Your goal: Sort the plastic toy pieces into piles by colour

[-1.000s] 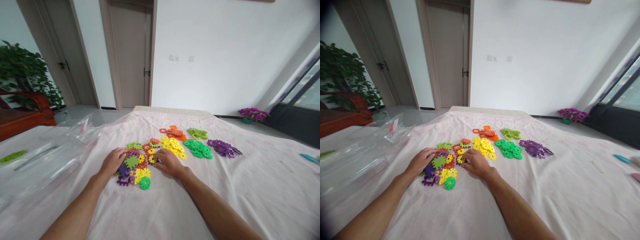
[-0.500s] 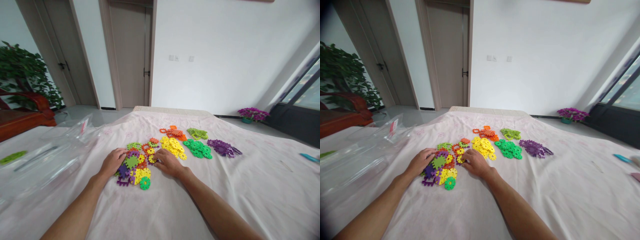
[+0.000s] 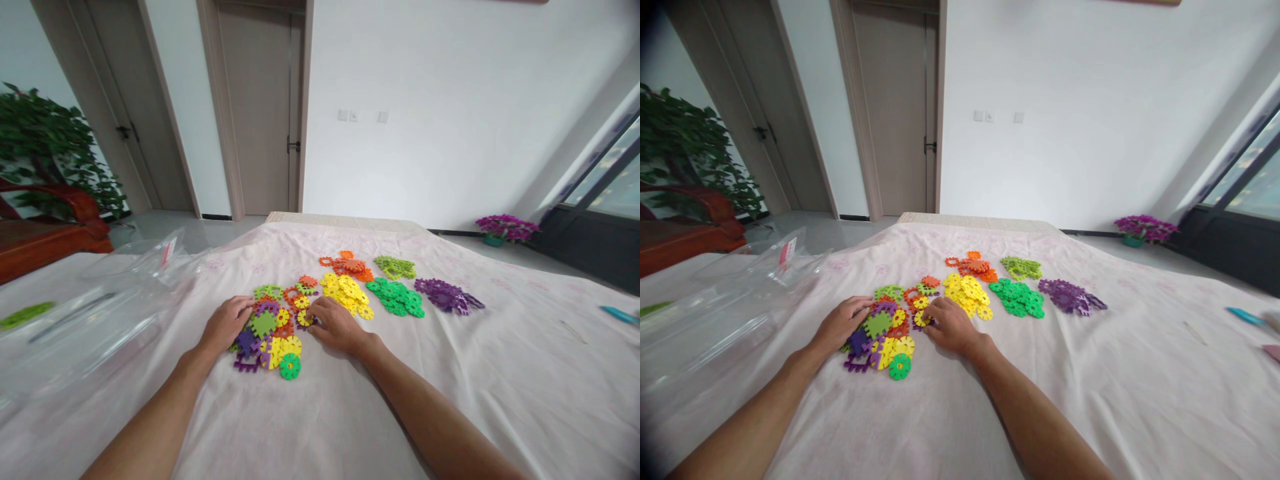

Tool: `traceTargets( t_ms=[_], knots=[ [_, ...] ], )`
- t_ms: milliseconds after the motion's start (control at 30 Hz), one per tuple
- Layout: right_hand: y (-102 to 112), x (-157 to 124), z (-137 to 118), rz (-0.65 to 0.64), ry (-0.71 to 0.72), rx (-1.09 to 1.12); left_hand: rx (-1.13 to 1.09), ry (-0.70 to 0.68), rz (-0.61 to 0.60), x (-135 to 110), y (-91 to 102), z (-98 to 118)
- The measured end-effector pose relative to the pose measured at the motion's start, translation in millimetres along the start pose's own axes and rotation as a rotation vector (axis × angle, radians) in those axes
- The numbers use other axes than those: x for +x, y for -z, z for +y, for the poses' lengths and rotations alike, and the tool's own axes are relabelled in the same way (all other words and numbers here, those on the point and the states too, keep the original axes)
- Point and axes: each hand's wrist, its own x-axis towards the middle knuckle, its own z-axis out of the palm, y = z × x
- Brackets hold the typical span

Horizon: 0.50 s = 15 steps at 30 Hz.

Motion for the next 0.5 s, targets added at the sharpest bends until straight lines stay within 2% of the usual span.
traceTargets(
  t_ms=[500],
  knots=[
    [0.5, -0.5, -0.8, 0.005, -0.009, 0.005, 0.009, -0.002, 0.002, 0.0, 0.9, 1.0]
  ],
)
